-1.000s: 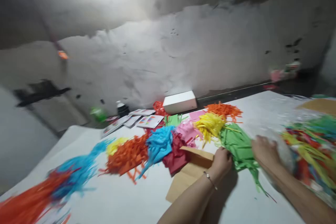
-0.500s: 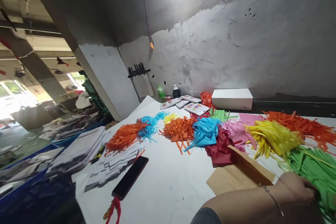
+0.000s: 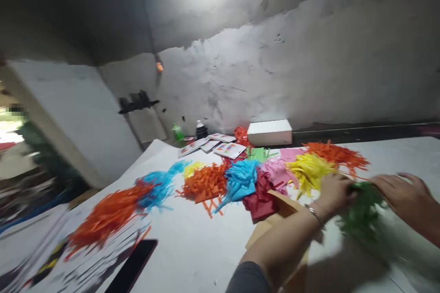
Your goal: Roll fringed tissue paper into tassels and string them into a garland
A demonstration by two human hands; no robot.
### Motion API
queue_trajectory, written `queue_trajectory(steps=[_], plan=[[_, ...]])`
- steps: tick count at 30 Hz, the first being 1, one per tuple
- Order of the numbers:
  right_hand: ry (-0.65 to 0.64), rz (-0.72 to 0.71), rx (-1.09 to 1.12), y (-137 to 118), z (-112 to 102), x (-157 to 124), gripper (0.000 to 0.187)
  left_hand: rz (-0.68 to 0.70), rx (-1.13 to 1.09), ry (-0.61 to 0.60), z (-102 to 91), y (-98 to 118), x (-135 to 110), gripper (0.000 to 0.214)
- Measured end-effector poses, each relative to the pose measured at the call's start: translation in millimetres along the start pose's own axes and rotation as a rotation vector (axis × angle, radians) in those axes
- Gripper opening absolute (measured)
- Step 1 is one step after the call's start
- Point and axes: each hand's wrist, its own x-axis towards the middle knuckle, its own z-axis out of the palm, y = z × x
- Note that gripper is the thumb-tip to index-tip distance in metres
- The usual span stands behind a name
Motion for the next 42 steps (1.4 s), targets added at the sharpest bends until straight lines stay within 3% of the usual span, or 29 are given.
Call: queue_trajectory(steps=[2,5,11,14,19,22,25,27,30,34,38,42], plan=[[0.051,-0.004,-0.042,-5,-19,11,0.041,-0.029,-0.103,0.02,-7.2,4,7,0.008],[0.111,0.013,-0.064,-32,-40,18,0.024,-0.081,-0.284,0.082,-18.0,17,-2,0.02],[0.072,0.03,0.048,-95,-56,8,0.023,-0.163,-0.547,0.106,-30.0,49,-69,0.042],[0.013,0.102,0.102,-114,-56,0,0.032,-0.198,-0.577,0.115,-25.0,52,-99,0.041],[-0.127,0.174,0.236,-141,-65,-7,0.022,-0.191,-0.525,0.127,-18.0,53,-129,0.041],[-0.146,0.138,0.338,-146,-87,-8,0.025,-0.154,-0.478,0.112,-20.1,61,-141,0.04],[-0.134,0.208,0.292,-139,-111,-10,0.027,-0.093,-0.452,0.087,-24.2,72,-153,0.042],[-0.268,0.268,0.271,-133,-124,-10,0.026,-0.062,-0.456,0.062,-27.0,78,-160,0.045],[-0.496,0.275,0.346,-129,-139,-7,0.009,-0.066,-0.493,0.061,-31.4,83,-174,0.049],[-0.597,0.276,0.449,-140,-158,-4,0.007,-0.184,-0.598,0.125,-36.3,81,-190,0.049],[-0.63,0.315,0.527,-152,-173,-10,0.008,-0.437,-0.688,0.211,-39.9,63,-198,0.043],[-0.631,0.338,0.62,-158,-187,-23,0.009,-0.636,-0.644,0.376,-54.1,49,-215,0.032]])
